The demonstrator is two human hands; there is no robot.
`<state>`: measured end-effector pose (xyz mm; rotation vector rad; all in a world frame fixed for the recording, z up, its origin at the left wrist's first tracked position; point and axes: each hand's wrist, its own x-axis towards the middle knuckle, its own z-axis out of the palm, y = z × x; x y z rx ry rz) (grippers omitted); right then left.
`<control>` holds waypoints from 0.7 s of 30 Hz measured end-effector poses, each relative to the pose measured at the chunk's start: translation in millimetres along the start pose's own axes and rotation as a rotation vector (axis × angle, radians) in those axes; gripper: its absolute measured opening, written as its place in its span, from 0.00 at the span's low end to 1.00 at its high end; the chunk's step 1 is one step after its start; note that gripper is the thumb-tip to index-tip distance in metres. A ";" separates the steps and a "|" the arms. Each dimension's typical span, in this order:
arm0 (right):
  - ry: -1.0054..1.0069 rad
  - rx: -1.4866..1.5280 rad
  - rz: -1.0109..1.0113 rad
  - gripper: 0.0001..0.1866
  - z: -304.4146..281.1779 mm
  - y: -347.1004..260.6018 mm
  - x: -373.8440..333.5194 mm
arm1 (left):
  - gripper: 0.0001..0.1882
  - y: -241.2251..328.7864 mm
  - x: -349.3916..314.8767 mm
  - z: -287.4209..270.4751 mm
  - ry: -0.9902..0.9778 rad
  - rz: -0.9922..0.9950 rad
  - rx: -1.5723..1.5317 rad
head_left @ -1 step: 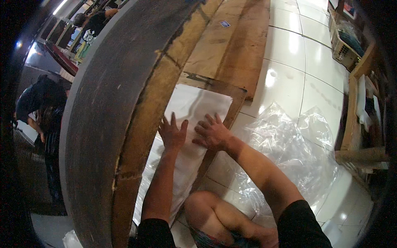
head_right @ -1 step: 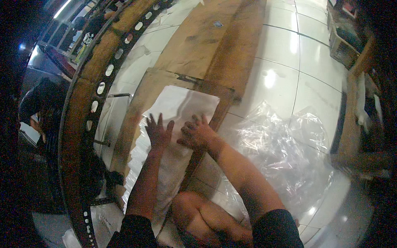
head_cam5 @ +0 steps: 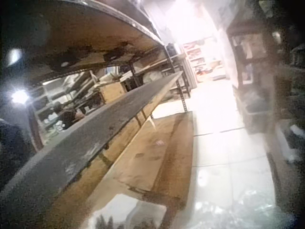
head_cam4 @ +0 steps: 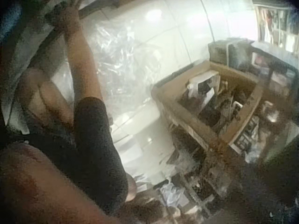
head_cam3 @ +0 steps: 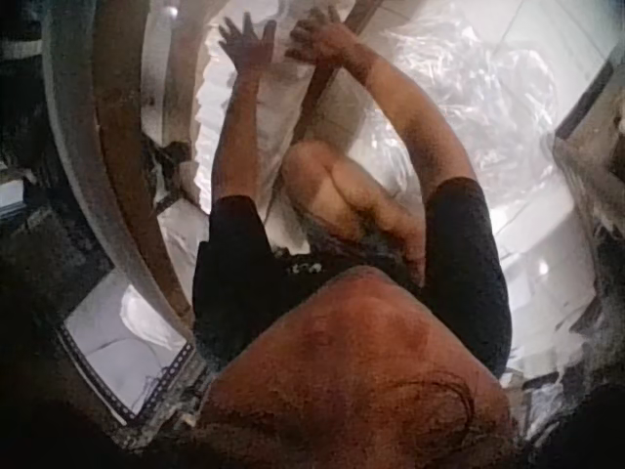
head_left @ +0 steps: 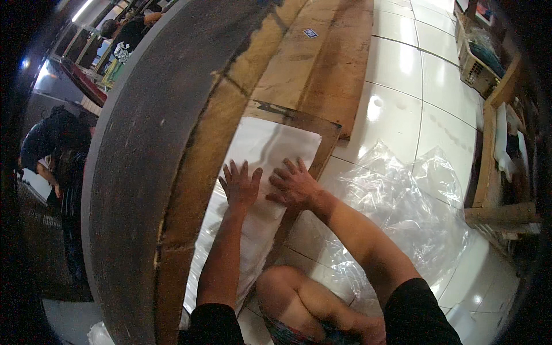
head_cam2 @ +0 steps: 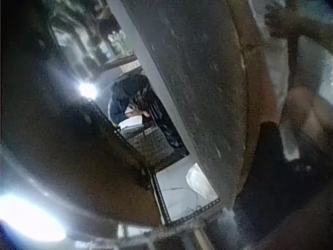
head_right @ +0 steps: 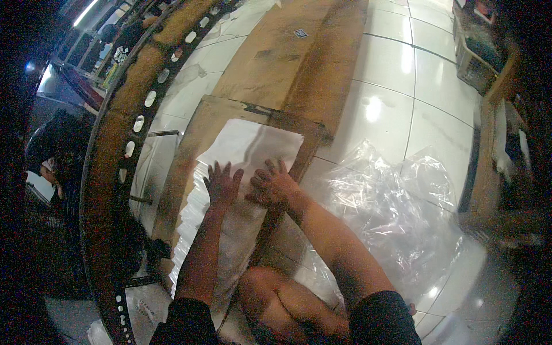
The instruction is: The person sits on the floor and repeatedly wraps white rectangular objects in clear plastic bags. They fold the plastic around each item and place the wrapped units on a nearby wooden shelf.
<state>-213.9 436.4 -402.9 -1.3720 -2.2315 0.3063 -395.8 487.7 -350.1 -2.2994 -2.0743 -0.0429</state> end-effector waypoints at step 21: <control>0.697 0.142 1.332 0.21 -254.0 -108.6 -497.5 | 0.28 -4.4 17.2 26.3 0.434 0.354 -0.198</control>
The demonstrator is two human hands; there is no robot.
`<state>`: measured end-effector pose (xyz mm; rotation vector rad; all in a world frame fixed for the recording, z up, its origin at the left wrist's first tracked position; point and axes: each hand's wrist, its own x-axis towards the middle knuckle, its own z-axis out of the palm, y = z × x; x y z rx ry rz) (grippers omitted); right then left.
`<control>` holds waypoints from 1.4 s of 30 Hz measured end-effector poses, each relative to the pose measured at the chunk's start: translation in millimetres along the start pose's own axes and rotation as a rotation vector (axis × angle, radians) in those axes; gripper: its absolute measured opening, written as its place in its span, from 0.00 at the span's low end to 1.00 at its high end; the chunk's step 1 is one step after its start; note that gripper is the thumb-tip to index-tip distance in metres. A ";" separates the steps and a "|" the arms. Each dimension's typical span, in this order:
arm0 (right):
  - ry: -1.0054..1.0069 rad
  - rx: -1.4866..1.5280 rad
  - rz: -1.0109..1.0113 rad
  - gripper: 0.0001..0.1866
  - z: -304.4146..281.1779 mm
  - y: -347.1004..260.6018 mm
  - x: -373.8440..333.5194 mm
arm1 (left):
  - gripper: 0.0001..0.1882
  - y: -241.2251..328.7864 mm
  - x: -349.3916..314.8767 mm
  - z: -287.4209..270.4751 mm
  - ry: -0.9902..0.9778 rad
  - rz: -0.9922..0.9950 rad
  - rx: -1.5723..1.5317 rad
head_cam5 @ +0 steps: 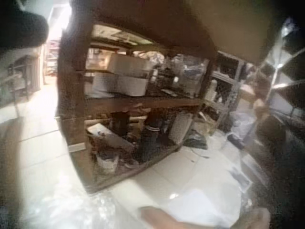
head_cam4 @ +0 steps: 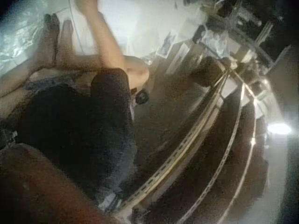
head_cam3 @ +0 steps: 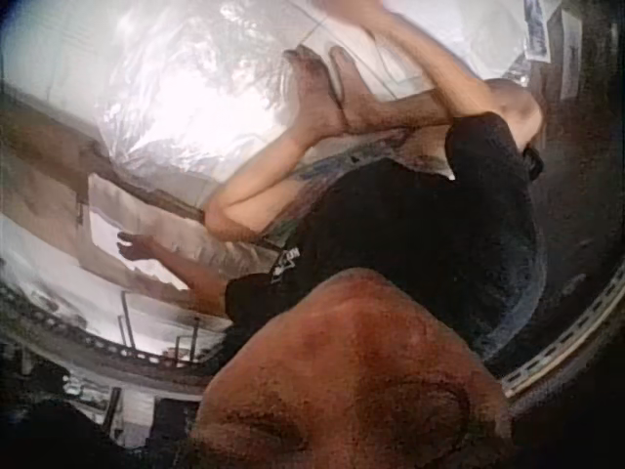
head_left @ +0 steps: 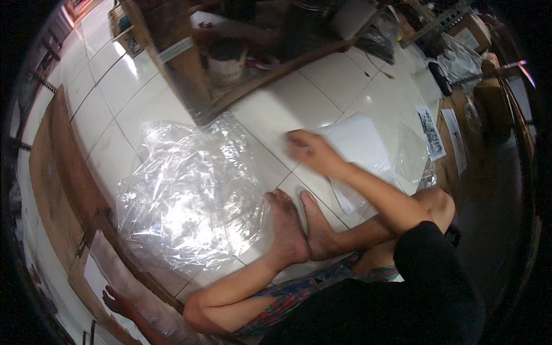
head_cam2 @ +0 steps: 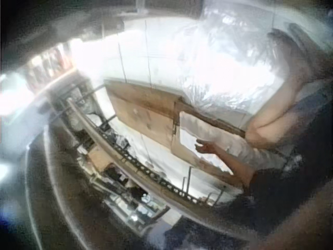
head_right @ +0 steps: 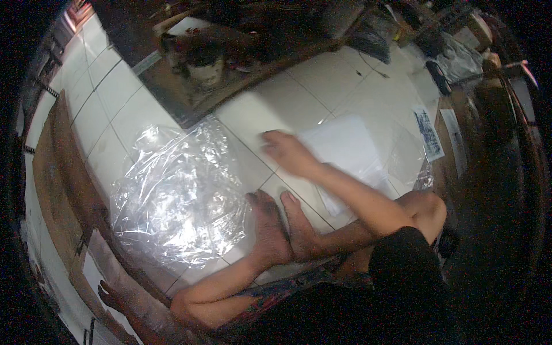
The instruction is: The person sits on the floor and repeatedly wraps white rectangular objects in clear plastic bags. They fold the plastic around each item and place the wrapped units on a nearby wooden shelf.
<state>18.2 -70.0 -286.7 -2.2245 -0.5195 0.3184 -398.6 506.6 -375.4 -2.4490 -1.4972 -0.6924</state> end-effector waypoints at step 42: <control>-0.224 -0.912 -0.268 0.34 -103.4 199.2 -200.0 | 0.46 584.8 -410.4 -182.9 -0.604 1.647 -0.267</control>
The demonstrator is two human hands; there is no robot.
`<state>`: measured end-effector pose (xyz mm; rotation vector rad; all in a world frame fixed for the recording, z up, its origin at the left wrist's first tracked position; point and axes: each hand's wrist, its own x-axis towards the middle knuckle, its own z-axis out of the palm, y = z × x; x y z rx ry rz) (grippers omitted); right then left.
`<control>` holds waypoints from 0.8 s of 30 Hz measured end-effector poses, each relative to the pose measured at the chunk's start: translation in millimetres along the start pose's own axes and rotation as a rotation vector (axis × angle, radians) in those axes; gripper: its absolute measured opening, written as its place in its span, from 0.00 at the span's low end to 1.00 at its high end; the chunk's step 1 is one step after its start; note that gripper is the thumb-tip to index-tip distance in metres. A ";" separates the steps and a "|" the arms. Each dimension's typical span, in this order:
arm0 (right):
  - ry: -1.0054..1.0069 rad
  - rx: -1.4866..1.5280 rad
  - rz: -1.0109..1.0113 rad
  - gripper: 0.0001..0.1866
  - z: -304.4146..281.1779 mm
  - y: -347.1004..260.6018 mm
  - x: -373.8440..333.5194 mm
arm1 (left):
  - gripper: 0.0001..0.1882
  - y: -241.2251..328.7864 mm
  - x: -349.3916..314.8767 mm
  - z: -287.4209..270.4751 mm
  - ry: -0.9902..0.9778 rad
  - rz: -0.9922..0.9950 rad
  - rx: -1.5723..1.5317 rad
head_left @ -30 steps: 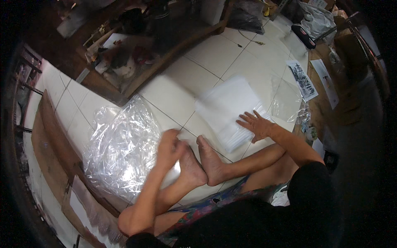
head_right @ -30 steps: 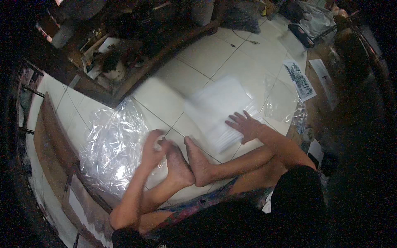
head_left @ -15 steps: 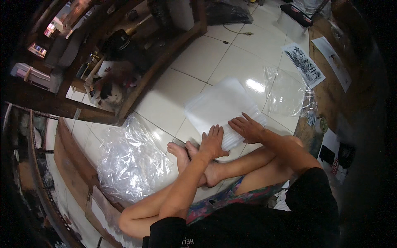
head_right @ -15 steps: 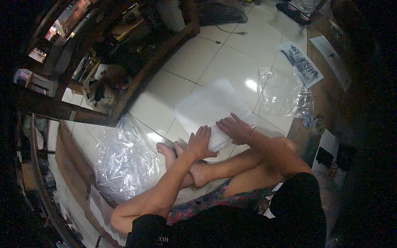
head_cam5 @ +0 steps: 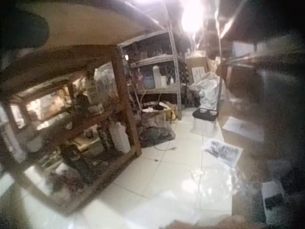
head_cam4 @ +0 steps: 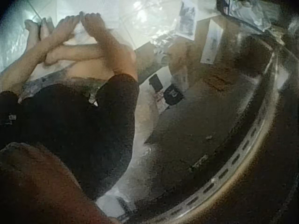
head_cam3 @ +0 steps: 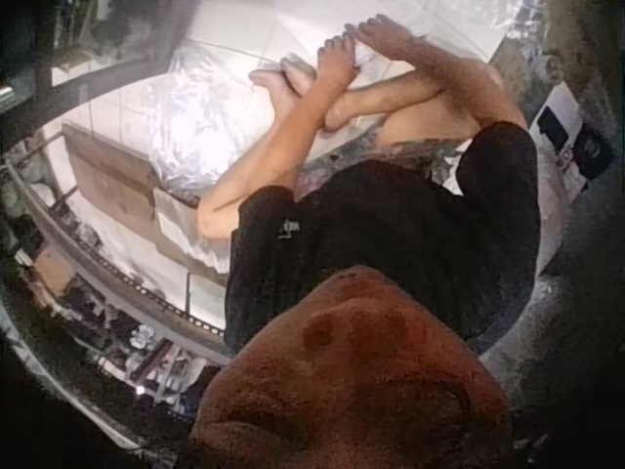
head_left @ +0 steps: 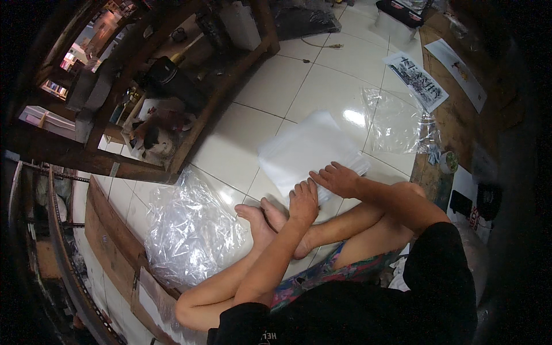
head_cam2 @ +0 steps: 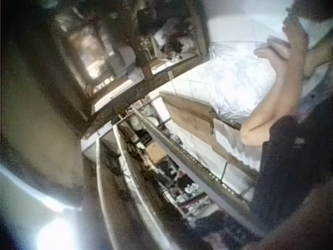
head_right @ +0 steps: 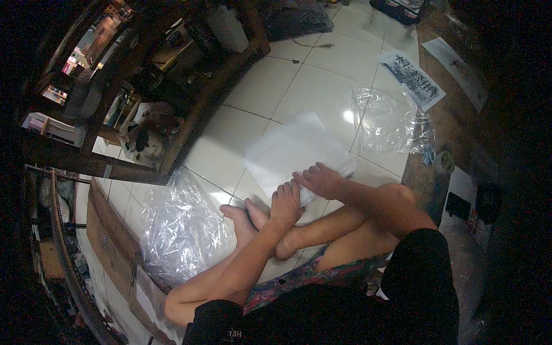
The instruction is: The person sits on the floor and repeatedly wraps white rectangular objects in clear plastic bags. They fold the plastic around each item and place the wrapped units on a nearby wooden shelf.
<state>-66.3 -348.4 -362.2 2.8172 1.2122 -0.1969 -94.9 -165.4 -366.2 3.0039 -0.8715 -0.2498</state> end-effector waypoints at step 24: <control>-0.078 0.203 0.171 0.37 -30.7 1.6 25.1 | 0.49 -21.0 23.3 -11.7 0.112 -0.097 -0.015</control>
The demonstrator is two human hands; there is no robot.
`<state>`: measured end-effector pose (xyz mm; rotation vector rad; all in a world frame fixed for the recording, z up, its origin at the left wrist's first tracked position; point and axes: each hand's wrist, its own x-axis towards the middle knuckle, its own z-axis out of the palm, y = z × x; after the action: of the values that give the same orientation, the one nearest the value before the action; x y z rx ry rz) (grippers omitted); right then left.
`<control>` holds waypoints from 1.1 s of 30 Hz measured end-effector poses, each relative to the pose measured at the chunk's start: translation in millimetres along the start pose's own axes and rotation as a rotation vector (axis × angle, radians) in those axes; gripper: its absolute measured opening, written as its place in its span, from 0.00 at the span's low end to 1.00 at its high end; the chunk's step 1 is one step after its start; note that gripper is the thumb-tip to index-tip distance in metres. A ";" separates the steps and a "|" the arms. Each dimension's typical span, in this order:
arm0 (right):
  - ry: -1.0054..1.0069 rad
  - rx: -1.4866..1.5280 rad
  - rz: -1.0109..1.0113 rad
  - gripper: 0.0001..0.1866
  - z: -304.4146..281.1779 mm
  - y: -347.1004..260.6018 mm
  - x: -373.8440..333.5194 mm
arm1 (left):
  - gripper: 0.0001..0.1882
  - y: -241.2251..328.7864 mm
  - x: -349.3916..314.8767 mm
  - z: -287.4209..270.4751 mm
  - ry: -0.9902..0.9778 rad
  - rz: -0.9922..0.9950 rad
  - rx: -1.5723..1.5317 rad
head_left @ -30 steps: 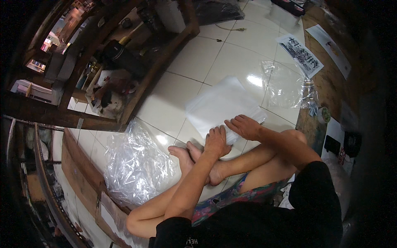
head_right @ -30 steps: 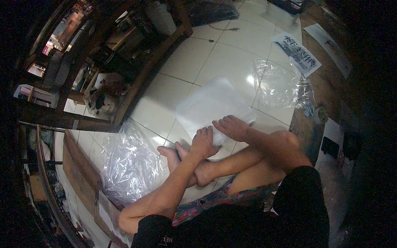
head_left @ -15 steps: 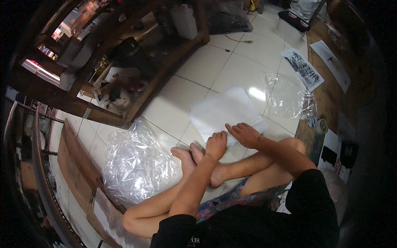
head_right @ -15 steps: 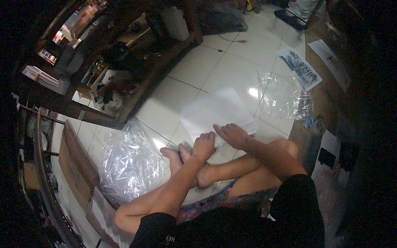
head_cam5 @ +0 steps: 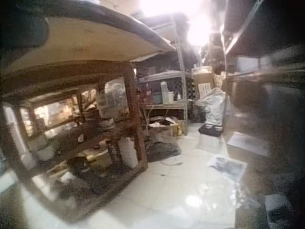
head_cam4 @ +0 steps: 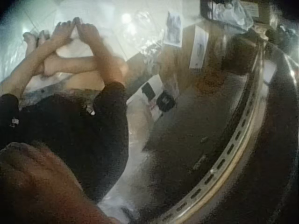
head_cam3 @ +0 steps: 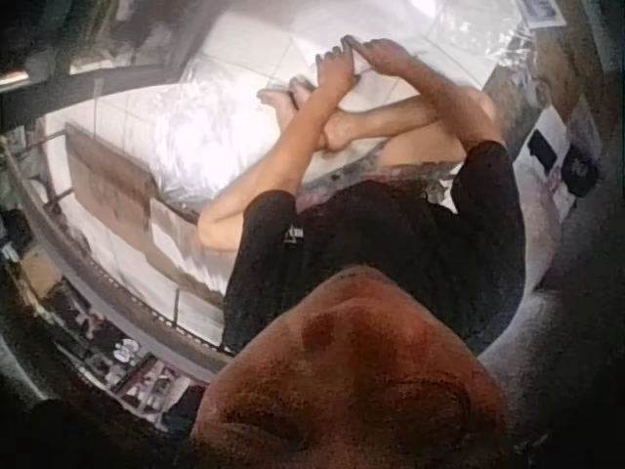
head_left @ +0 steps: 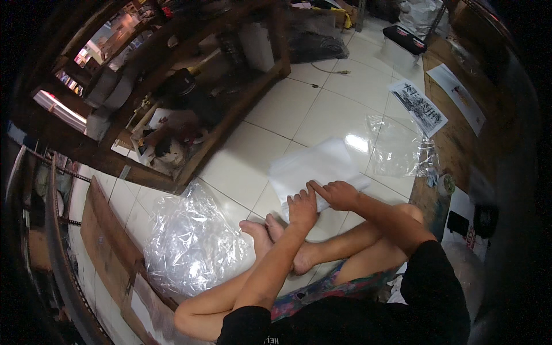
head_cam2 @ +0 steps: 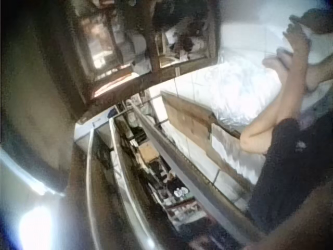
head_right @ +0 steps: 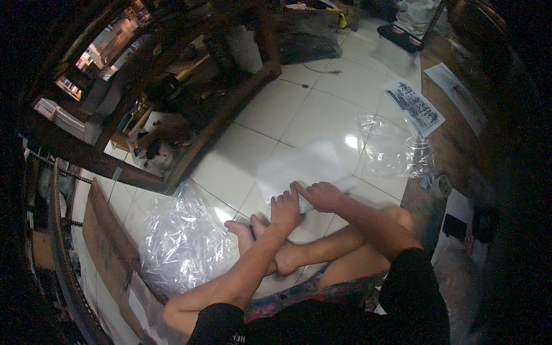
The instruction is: The person sits on the floor and repeatedly wraps white rectangular objects in clear plastic bags. They fold the plastic around each item and place the wrapped units on a nearby wooden shelf.
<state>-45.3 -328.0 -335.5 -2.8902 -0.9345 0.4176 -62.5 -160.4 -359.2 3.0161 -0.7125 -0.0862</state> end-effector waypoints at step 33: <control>0.035 -0.176 0.100 0.39 22.9 -20.6 -19.2 | 0.44 -23.7 -2.8 -1.3 -0.113 0.264 -0.130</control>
<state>-78.2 -322.8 -349.8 -3.1020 -0.8653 0.3055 -54.4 -137.9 -359.0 2.7832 -1.0634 -0.2839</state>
